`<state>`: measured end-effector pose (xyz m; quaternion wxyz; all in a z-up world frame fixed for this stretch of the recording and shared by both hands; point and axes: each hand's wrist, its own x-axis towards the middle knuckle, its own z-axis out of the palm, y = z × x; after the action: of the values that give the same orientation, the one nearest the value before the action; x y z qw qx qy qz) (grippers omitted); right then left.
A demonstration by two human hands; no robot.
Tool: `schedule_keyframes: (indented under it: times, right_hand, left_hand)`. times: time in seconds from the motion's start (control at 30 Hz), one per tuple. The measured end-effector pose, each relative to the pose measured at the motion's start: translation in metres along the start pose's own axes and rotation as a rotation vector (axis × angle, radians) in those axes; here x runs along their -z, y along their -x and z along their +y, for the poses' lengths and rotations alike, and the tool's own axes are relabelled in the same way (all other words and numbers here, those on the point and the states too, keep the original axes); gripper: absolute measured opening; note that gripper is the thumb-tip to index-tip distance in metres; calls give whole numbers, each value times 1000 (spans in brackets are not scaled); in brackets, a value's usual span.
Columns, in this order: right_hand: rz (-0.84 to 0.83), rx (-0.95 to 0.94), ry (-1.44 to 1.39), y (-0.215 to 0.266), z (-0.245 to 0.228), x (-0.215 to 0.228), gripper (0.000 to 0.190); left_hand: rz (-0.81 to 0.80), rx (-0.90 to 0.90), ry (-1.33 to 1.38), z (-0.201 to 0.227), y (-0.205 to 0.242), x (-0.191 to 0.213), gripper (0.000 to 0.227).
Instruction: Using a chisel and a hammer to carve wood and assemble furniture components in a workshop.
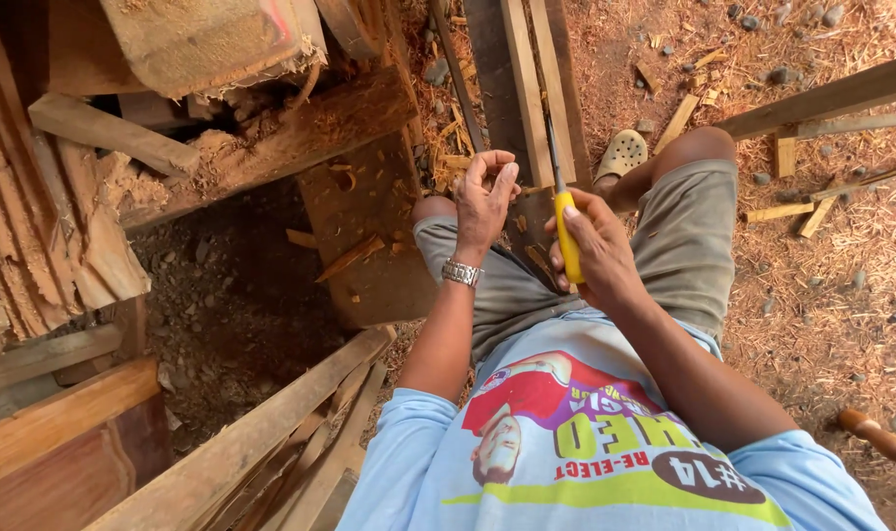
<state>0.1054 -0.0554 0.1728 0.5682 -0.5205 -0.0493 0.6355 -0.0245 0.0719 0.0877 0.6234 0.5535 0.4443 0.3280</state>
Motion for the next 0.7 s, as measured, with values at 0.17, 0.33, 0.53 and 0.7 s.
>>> schedule_keyframes:
  times: [0.17, 0.33, 0.53, 0.7]
  right_hand:
    - [15, 33, 27, -13, 0, 1, 43]
    - [-3, 52, 22, -14, 2, 3, 43]
    - [5, 58, 65, -17, 2, 3, 45]
    - [24, 56, 105, -17, 2, 2, 47]
  left_hand:
    - [4, -78, -157, 5, -15, -7, 20]
    - [12, -263, -456, -3, -50, -26, 17]
    - [-1, -410, -708, 12, -84, -37, 30]
    - [-97, -548, -954, -7, -104, -34, 16]
